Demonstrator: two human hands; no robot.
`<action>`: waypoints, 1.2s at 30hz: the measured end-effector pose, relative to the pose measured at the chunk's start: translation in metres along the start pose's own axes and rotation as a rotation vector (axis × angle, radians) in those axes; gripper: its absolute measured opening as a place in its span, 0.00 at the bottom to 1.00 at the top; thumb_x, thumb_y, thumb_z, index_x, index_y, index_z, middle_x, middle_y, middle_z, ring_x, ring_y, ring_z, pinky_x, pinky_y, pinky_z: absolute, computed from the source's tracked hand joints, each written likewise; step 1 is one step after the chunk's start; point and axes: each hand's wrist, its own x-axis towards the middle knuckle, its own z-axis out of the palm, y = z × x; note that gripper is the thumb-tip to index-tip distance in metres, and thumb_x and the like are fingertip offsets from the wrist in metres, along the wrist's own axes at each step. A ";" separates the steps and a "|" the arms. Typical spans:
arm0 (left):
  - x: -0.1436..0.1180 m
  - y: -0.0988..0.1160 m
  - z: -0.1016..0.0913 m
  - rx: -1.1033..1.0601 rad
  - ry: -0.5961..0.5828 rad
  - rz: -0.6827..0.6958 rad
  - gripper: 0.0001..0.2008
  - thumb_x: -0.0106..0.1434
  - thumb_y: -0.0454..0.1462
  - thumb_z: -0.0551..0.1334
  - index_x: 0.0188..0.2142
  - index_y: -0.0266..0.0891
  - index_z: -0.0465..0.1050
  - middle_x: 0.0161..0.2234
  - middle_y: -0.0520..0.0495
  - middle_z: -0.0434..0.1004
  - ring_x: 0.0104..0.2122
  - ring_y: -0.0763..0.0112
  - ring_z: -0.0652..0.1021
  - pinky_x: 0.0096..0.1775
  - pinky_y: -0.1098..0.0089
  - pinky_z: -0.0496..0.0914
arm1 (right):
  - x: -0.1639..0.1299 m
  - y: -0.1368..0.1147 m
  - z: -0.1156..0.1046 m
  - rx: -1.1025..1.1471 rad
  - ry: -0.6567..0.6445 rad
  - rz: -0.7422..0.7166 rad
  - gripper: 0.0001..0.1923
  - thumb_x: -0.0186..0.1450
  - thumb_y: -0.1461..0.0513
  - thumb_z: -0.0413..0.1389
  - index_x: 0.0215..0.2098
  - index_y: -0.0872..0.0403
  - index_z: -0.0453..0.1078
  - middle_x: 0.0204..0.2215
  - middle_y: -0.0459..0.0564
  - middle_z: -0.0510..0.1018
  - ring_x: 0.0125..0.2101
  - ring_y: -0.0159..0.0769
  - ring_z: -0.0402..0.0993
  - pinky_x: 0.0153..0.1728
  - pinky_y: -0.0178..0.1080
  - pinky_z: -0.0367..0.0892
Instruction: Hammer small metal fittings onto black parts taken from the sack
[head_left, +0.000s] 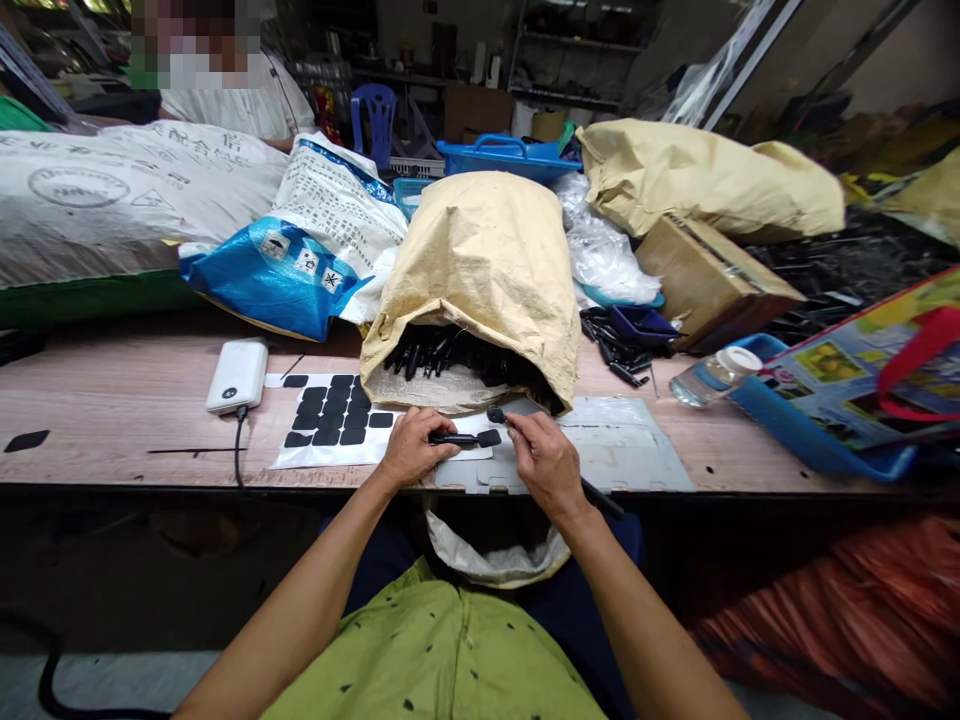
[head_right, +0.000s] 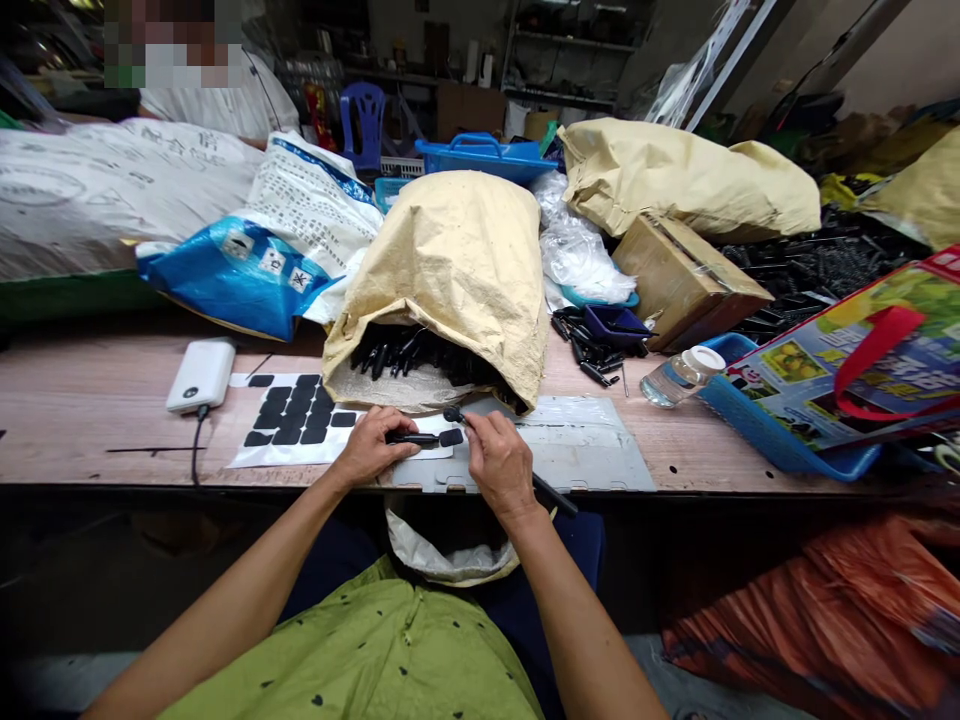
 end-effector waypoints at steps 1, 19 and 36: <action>0.000 0.000 0.000 -0.003 0.000 -0.004 0.11 0.56 0.40 0.72 0.39 0.45 0.79 0.40 0.52 0.80 0.44 0.61 0.72 0.47 0.61 0.62 | 0.002 0.008 0.000 -0.025 0.003 0.011 0.14 0.73 0.61 0.50 0.52 0.50 0.75 0.41 0.51 0.78 0.43 0.40 0.73 0.47 0.40 0.69; 0.001 0.000 -0.001 0.000 -0.009 -0.011 0.10 0.57 0.40 0.71 0.38 0.45 0.77 0.40 0.50 0.79 0.44 0.60 0.71 0.47 0.61 0.63 | 0.002 0.048 0.012 -0.228 -0.024 0.021 0.12 0.71 0.61 0.53 0.49 0.50 0.75 0.39 0.51 0.75 0.41 0.42 0.67 0.44 0.41 0.62; -0.078 0.052 0.083 0.185 -0.531 -0.224 0.14 0.69 0.44 0.54 0.45 0.43 0.75 0.41 0.40 0.82 0.44 0.53 0.81 0.43 0.60 0.70 | 0.002 0.047 0.013 -0.237 -0.029 0.041 0.11 0.70 0.61 0.54 0.49 0.50 0.75 0.39 0.51 0.74 0.41 0.43 0.66 0.43 0.41 0.61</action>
